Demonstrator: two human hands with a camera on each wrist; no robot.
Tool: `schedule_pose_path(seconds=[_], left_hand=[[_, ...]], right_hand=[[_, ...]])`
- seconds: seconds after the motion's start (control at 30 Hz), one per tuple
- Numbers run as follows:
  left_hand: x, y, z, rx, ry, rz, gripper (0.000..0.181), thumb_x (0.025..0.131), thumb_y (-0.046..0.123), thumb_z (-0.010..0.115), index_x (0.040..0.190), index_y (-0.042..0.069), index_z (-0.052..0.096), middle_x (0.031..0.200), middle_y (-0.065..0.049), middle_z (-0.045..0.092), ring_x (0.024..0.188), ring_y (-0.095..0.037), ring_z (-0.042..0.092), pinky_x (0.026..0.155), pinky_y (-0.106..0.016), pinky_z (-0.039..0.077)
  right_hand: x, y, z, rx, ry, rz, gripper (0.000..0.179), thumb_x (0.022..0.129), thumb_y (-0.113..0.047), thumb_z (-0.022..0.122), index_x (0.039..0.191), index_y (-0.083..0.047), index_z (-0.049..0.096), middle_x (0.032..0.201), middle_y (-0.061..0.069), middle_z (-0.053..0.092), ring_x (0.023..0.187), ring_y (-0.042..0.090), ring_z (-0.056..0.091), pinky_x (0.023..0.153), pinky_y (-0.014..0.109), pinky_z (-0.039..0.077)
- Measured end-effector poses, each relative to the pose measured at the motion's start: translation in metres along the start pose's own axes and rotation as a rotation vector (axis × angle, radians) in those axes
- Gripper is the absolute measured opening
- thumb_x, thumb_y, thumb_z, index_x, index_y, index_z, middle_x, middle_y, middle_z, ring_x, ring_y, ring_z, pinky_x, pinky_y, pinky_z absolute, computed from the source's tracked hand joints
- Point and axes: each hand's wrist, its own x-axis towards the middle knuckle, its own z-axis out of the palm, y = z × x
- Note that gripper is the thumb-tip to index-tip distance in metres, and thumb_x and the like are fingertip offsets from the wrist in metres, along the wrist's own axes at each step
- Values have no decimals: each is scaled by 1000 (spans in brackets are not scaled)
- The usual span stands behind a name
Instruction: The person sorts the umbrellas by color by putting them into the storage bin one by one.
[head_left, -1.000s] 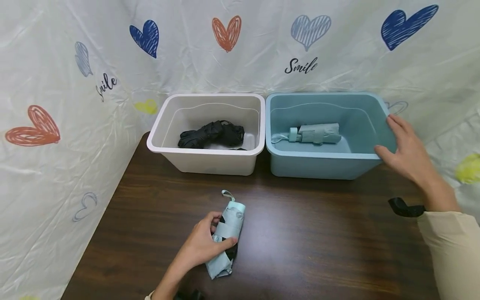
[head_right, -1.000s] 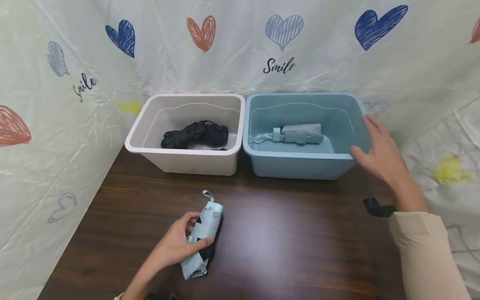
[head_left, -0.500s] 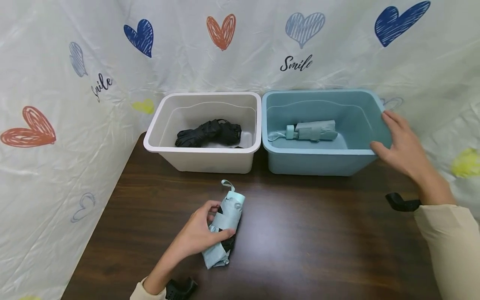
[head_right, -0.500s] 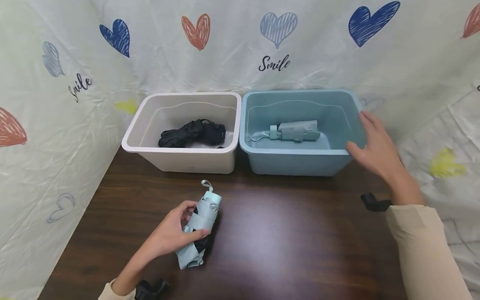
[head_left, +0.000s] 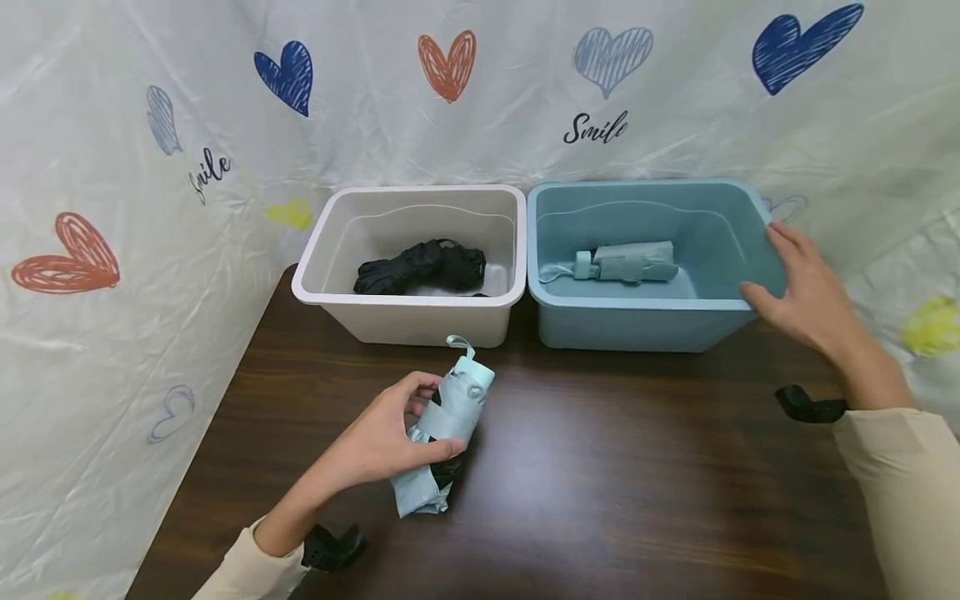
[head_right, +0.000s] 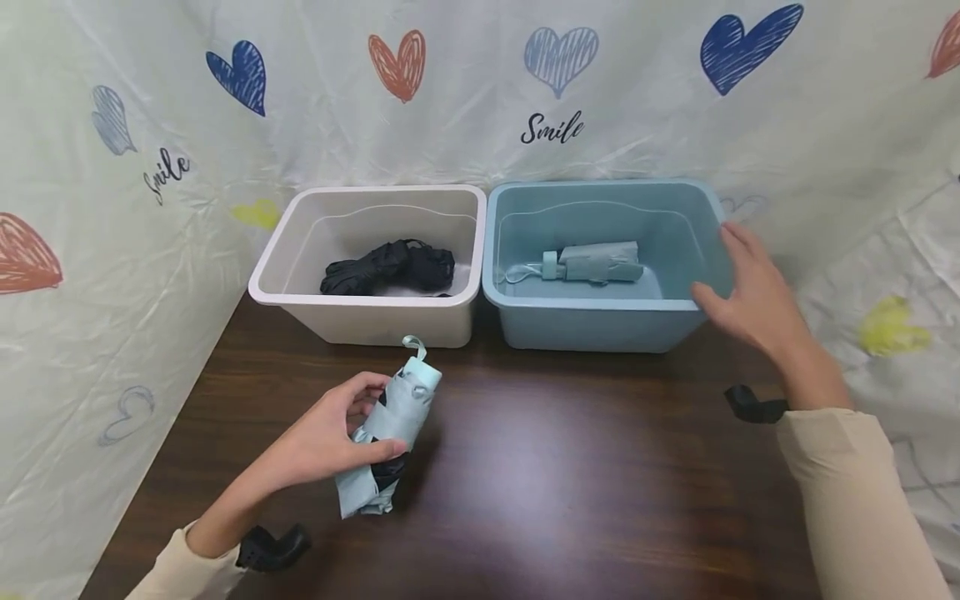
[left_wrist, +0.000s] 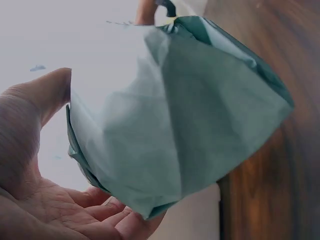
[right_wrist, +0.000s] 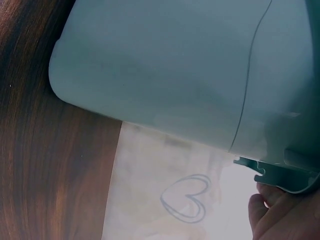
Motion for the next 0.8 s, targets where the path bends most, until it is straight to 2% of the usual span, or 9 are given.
schedule_pose_path(seconds=[0.13,0.3,0.53,0.67,0.8], left_hand=[[7,8,-7,-20,-9,37,77,82,39,87,145,9,54,129,-11,66,107,-23,66,80,-33,59],[12,19,-15,-29,-8,53,78,83,38,86,146,8,53,132,-12,65,109,-23,67,84,-34,59],[24,41,-30,-16,-15,138,75,83,35,85,145,7,54,132,-11,67,107,-23,70,87,-36,58],[36,55,-41,-38,-34,181,74,85,32,83,148,5,52,137,-13,66,114,-24,72,97,-41,60],[52,68,-49,-89,-63,180,75,86,27,82,150,4,50,143,-13,61,126,-28,69,112,-46,54]], right_hand=[[-1,2,-1,10,-1,3,86,98,-30,55,168,0,16,176,26,13,157,59,18,123,79,17],[1,1,2,0,0,0,87,97,-30,55,168,0,16,176,26,13,157,59,18,122,79,17],[1,0,3,-8,-11,2,87,97,-30,54,167,4,15,175,30,12,156,60,18,123,79,17],[1,0,2,-9,-16,-2,87,98,-30,54,167,4,15,174,30,12,156,60,18,123,78,17],[1,-1,1,-12,-18,-3,87,99,-31,54,168,3,14,175,29,12,156,60,18,123,78,17]])
